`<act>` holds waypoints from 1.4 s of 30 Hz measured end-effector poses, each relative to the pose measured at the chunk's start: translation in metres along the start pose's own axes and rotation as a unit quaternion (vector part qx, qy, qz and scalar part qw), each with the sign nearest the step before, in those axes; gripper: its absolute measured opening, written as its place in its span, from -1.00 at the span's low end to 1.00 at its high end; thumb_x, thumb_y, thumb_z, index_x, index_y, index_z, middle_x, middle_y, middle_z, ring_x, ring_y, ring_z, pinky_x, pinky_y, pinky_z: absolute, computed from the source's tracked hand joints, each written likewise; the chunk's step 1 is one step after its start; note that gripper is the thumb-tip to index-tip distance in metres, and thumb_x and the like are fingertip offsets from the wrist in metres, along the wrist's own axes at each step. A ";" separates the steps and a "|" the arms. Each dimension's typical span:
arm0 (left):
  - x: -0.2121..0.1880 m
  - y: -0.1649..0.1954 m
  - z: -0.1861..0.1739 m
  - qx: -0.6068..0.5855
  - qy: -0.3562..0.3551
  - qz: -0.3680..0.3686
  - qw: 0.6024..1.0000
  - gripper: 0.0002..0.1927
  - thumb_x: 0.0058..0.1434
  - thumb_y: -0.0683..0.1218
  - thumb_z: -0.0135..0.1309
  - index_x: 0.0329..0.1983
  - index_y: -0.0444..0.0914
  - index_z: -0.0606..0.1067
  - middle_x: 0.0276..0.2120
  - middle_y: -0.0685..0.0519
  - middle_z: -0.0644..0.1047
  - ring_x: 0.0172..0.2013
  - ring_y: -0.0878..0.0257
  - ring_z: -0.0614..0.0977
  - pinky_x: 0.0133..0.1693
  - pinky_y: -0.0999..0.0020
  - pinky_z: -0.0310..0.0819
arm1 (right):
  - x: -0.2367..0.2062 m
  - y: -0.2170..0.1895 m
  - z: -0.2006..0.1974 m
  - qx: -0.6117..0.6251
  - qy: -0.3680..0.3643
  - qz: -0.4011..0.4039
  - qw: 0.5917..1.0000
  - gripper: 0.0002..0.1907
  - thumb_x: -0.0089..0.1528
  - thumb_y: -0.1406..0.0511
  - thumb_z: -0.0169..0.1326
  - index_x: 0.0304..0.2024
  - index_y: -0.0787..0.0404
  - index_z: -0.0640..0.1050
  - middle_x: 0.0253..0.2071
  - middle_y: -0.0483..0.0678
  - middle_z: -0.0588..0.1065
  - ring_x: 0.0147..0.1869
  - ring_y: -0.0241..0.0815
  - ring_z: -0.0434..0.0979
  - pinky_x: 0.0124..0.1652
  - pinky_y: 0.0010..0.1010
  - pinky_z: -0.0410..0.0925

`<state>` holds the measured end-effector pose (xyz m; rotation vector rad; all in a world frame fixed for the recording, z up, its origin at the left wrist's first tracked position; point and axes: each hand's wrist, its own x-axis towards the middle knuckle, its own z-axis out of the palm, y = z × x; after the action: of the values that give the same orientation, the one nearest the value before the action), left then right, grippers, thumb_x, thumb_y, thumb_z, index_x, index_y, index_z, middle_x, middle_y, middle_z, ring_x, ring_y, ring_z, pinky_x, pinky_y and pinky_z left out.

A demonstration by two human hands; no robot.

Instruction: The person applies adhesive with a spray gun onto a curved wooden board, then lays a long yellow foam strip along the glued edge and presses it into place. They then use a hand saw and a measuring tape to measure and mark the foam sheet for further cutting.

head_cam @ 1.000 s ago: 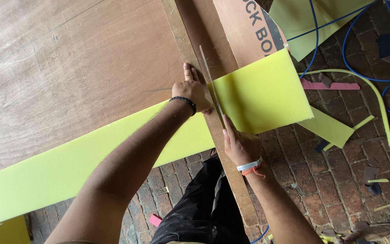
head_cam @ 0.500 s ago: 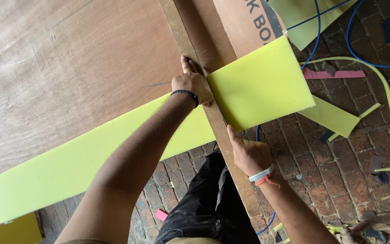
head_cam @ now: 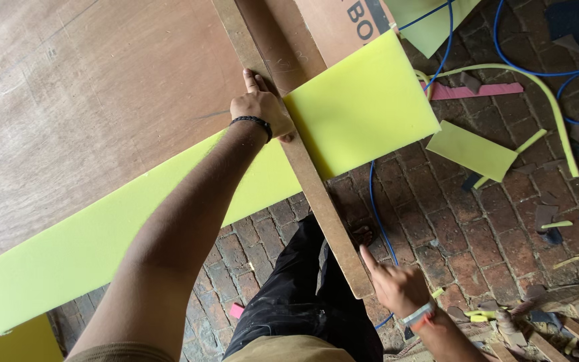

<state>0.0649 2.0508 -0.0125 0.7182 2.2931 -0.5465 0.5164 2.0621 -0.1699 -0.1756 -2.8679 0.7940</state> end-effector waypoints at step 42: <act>-0.059 -0.087 0.168 -0.743 0.212 -0.121 0.624 -0.73 -0.21 -0.23 0.18 -0.39 -0.44 0.56 -0.49 -0.08 0.63 -0.50 0.16 0.65 -0.39 0.28 0.55 | 0.089 0.069 -0.163 0.385 0.422 0.303 0.763 -0.88 0.36 0.39 0.11 -0.06 0.17 0.59 -0.18 -0.15 0.56 -0.51 -0.38 0.34 -0.59 -0.54 0.19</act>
<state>0.1264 1.8719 -0.0720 -0.3845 2.2543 1.5079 0.4640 2.2161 -0.0573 -1.0499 -1.4560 1.4399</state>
